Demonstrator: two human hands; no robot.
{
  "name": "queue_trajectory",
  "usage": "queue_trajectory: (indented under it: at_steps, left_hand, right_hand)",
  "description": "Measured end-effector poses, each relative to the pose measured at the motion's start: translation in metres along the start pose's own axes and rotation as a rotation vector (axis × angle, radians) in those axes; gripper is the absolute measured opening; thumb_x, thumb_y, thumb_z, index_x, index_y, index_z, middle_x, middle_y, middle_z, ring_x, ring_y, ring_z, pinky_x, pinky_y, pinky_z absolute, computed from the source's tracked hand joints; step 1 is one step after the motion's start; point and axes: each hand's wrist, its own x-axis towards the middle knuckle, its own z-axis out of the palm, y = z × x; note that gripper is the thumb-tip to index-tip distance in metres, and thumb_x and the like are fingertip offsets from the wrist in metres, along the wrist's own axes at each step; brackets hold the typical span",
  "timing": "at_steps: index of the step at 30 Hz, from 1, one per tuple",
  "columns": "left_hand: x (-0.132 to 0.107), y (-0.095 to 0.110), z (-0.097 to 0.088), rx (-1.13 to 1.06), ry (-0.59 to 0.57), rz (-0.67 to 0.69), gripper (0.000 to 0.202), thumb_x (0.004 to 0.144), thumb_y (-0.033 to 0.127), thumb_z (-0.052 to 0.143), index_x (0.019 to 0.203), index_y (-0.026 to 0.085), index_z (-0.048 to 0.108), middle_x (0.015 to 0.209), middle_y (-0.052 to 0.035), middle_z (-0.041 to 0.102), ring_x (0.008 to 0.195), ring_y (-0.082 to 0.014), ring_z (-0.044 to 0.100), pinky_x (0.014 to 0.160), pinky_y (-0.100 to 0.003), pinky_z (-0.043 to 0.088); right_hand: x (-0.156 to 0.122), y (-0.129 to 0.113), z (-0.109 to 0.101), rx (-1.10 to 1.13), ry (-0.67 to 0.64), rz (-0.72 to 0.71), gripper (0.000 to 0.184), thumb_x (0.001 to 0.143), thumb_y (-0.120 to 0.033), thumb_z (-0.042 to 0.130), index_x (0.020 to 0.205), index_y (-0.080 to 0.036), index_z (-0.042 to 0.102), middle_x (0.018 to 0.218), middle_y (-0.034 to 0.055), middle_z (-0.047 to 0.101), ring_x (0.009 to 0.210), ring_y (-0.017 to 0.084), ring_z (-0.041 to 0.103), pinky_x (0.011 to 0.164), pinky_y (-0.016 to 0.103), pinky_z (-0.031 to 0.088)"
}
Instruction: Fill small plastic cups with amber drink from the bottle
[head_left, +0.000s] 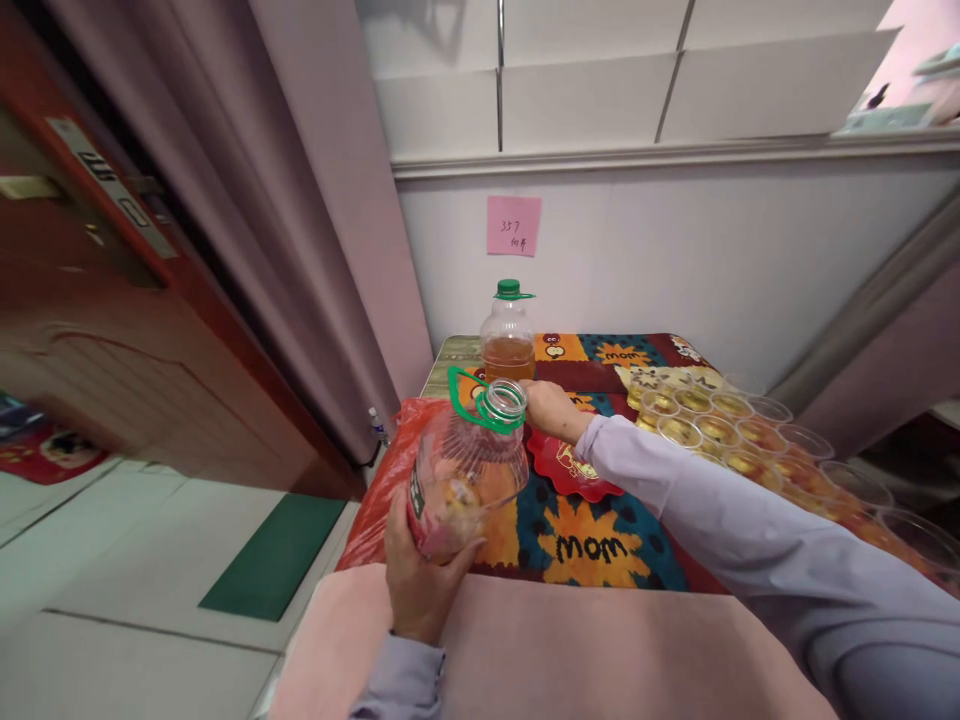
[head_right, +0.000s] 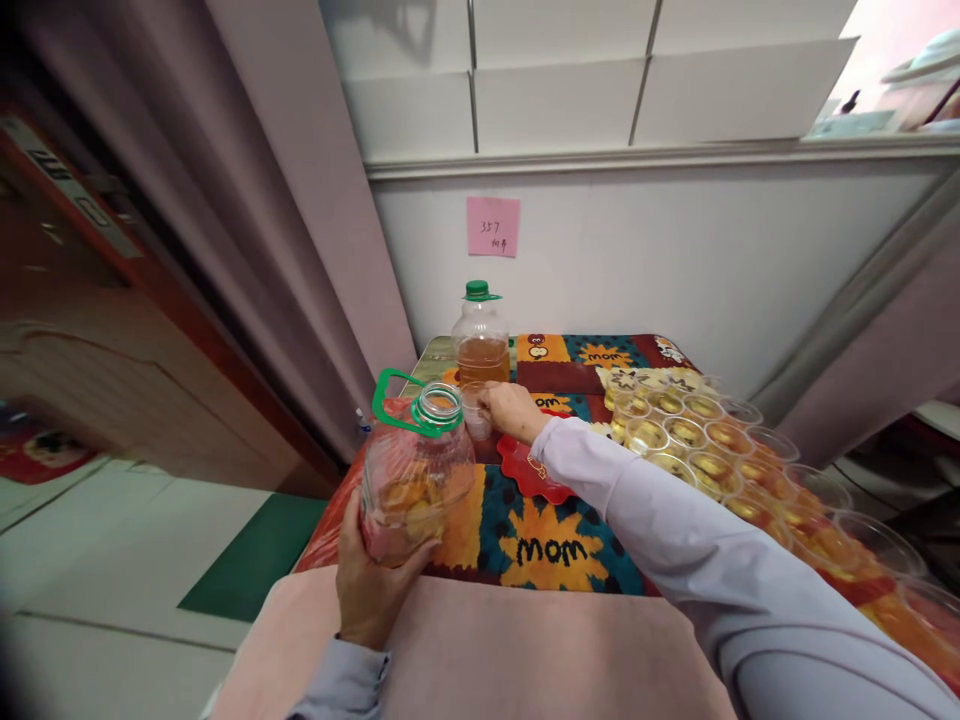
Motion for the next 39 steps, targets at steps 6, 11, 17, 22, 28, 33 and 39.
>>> queue_trajectory:
  at_steps: [6, 11, 17, 22, 28, 33, 39]
  left_hand:
    - [0.001, -0.003, 0.001, -0.013, -0.010, 0.001, 0.128, 0.063, 0.071, 0.095, 0.166, 0.018, 0.041, 0.158, -0.0255, 0.060, 0.147, -0.0466, 0.058, 0.121, -0.064, 0.048]
    - [0.003, -0.001, 0.001, -0.008, -0.015, 0.015, 0.128, 0.062, 0.071, 0.095, 0.165, 0.017, 0.042, 0.158, -0.0266, 0.059, 0.148, -0.0474, 0.057, 0.122, -0.064, 0.048]
    - [0.006, 0.004, 0.002, -0.017, 0.005, 0.055, 0.130, 0.062, 0.072, 0.095, 0.166, 0.015, 0.042, 0.158, -0.0279, 0.059, 0.148, -0.0480, 0.057, 0.122, -0.064, 0.047]
    - [0.007, 0.012, 0.000, 0.022, 0.007, 0.079, 0.130, 0.062, 0.068, 0.097, 0.167, 0.015, 0.041, 0.158, -0.0276, 0.059, 0.148, -0.0471, 0.057, 0.122, -0.064, 0.047]
    - [0.006, 0.015, -0.002, 0.048, -0.009, 0.094, 0.130, 0.064, 0.066, 0.097, 0.168, 0.016, 0.039, 0.160, -0.0278, 0.057, 0.149, -0.0466, 0.056, 0.122, -0.064, 0.048]
    - [0.005, 0.017, -0.003, 0.079, -0.026, 0.089, 0.130, 0.066, 0.063, 0.097, 0.170, 0.018, 0.035, 0.163, -0.0259, 0.054, 0.151, -0.0457, 0.054, 0.125, -0.064, 0.045]
    - [0.002, 0.022, -0.004, 0.115, -0.018, 0.103, 0.131, 0.066, 0.062, 0.098, 0.170, 0.018, 0.033, 0.161, -0.0263, 0.055, 0.150, -0.0455, 0.055, 0.122, -0.063, 0.048]
  right_hand:
    - [-0.005, -0.004, -0.028, 0.044, 0.155, -0.012, 0.017, 0.106, -0.022, 0.064, 0.110, -0.021, 0.081, 0.119, 0.0094, 0.081, 0.105, 0.022, 0.076, 0.085, 0.027, 0.051]
    - [-0.037, 0.023, -0.060, 0.109, 0.408, -0.032, 0.015, 0.106, -0.031, 0.067, 0.110, -0.025, 0.080, 0.113, 0.0067, 0.081, 0.104, 0.022, 0.074, 0.089, 0.030, 0.050]
    - [-0.109, 0.058, -0.034, -0.003, 0.162, 0.140, 0.019, 0.106, -0.029, 0.064, 0.106, -0.025, 0.082, 0.113, 0.0065, 0.082, 0.091, 0.021, 0.075, 0.074, 0.029, 0.047]
    - [-0.132, 0.057, 0.001, -0.019, 0.072, 0.187, 0.021, 0.105, -0.026, 0.064, 0.108, -0.024, 0.085, 0.118, 0.0088, 0.083, 0.093, 0.025, 0.079, 0.072, 0.030, 0.049]
    - [-0.140, 0.058, -0.004, -0.011, 0.079, 0.149, 0.040, 0.101, -0.036, 0.073, 0.139, -0.026, 0.077, 0.142, 0.0108, 0.076, 0.103, 0.030, 0.080, 0.086, 0.036, 0.057]
    - [-0.155, 0.041, -0.010, 0.358, 0.526, 0.216, 0.041, 0.100, -0.053, 0.071, 0.130, -0.025, 0.079, 0.131, 0.0138, 0.079, 0.107, 0.032, 0.078, 0.094, 0.044, 0.061]
    - [-0.140, -0.023, 0.020, 1.454, 0.364, 0.207, 0.103, 0.073, -0.077, 0.087, 0.156, -0.026, 0.054, 0.161, 0.0205, 0.059, 0.136, 0.039, 0.068, 0.105, 0.053, 0.060]
